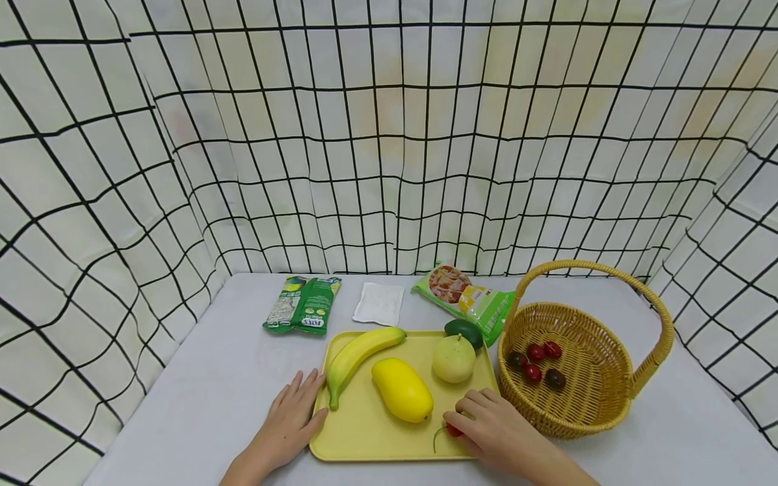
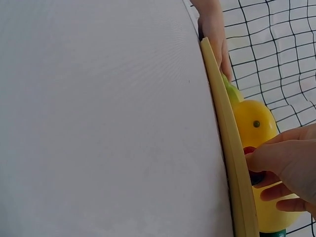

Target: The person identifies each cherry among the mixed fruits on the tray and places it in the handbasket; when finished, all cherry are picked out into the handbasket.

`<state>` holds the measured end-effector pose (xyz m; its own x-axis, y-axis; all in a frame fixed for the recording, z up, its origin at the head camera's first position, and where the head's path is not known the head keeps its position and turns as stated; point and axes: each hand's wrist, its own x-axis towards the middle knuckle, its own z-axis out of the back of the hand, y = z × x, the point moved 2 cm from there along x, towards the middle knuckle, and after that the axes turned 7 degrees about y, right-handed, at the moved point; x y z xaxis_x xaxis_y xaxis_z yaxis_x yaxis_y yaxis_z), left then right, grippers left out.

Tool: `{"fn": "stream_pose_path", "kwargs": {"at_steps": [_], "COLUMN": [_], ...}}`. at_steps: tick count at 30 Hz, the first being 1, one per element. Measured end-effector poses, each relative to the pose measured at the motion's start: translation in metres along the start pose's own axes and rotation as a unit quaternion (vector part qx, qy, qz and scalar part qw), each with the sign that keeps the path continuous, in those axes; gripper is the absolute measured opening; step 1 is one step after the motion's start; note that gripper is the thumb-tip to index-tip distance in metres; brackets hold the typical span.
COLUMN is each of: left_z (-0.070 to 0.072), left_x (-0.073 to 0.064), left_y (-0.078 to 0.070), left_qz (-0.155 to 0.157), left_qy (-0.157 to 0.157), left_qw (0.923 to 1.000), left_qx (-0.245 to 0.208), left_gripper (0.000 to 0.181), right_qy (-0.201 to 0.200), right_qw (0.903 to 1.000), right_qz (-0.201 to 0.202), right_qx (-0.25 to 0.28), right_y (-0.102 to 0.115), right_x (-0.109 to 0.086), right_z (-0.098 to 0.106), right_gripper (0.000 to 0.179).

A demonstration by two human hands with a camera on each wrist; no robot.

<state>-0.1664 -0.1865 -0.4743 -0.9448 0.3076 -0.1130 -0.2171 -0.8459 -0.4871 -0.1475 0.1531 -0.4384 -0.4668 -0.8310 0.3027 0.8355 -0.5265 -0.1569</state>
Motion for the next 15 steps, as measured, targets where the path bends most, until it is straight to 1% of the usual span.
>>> {"fn": "stream_pose_path", "kwargs": {"at_steps": [8,15], "left_z": [0.000,0.001], "left_x": [0.000,0.000], "left_y": [0.000,0.000], "left_qz": [-0.003,-0.004], "left_qy": [-0.002,-0.003], "left_qw": [1.0000,1.0000], "left_qx": [0.000,0.000], "left_gripper": [0.061,0.060], "right_qy": [-0.003,-0.027], "right_qw": [1.0000,0.9996], "right_qz": [0.002,-0.007], "right_qx": [0.001,0.008], "right_y": [-0.001,-0.004], "right_x": [0.000,0.000], "right_z": [0.002,0.011], "right_gripper": [0.029,0.033]}}
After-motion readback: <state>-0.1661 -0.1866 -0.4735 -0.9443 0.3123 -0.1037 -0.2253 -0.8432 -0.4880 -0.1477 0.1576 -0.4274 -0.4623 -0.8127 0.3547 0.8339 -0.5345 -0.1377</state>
